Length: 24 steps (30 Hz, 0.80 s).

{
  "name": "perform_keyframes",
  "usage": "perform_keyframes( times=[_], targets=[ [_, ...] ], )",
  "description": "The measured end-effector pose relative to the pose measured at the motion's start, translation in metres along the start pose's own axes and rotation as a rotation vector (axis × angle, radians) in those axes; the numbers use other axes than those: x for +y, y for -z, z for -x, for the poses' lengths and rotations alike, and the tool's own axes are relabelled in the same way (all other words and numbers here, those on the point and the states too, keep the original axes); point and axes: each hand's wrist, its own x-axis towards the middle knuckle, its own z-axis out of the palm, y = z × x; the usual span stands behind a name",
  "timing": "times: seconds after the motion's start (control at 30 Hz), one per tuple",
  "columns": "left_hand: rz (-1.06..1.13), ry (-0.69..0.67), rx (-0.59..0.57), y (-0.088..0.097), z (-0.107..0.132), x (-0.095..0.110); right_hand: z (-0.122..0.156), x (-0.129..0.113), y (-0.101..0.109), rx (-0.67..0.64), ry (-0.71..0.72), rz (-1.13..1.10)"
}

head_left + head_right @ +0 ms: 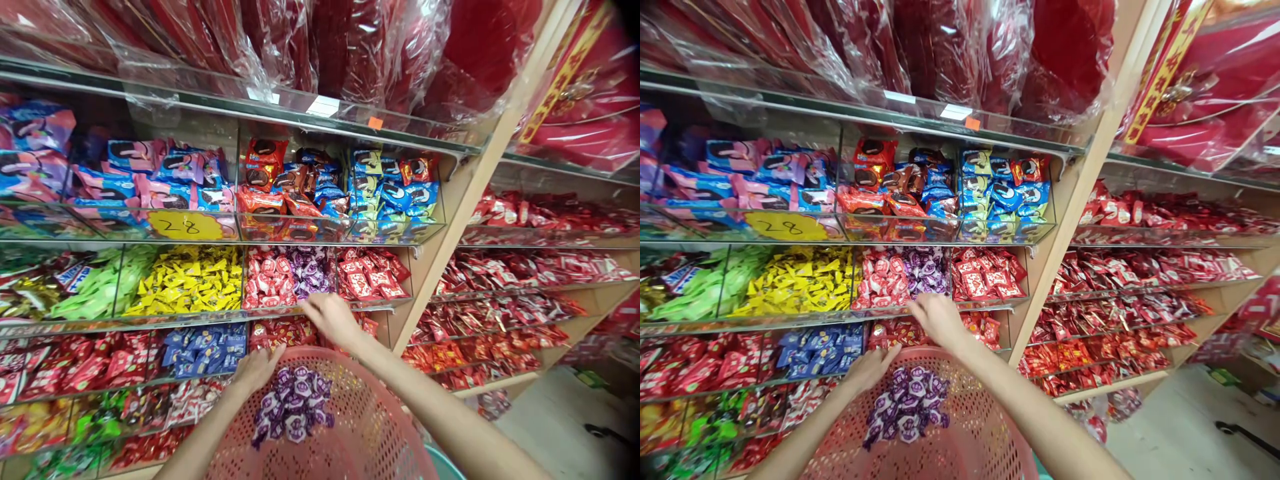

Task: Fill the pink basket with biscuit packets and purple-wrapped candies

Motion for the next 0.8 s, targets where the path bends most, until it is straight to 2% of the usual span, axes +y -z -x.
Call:
perform_keyframes(
  times=[0.1, 0.2, 0.3, 0.47, 0.8],
  targets=[
    [0.019, -0.023, 0.023, -0.002, 0.002, -0.001, -0.041, 0.004, 0.014, 0.116, -0.168, 0.026],
    [0.031, -0.028, 0.038, -0.003, 0.003, -0.003, -0.074, 0.005, 0.008, 0.120, -0.304, 0.078],
    [0.046, -0.025, 0.040, -0.002, 0.004, -0.005, -0.095, -0.001, 0.002, 0.098, -0.380, 0.135],
    [0.051, -0.029, 0.041, 0.001, 0.005, -0.006, -0.110, -0.006, 0.001, 0.072, -0.457, 0.122],
    [0.019, -0.028, 0.053, -0.002, 0.004, -0.007, -0.118, 0.005, -0.005, 0.055, -0.493, 0.061]
  ],
)
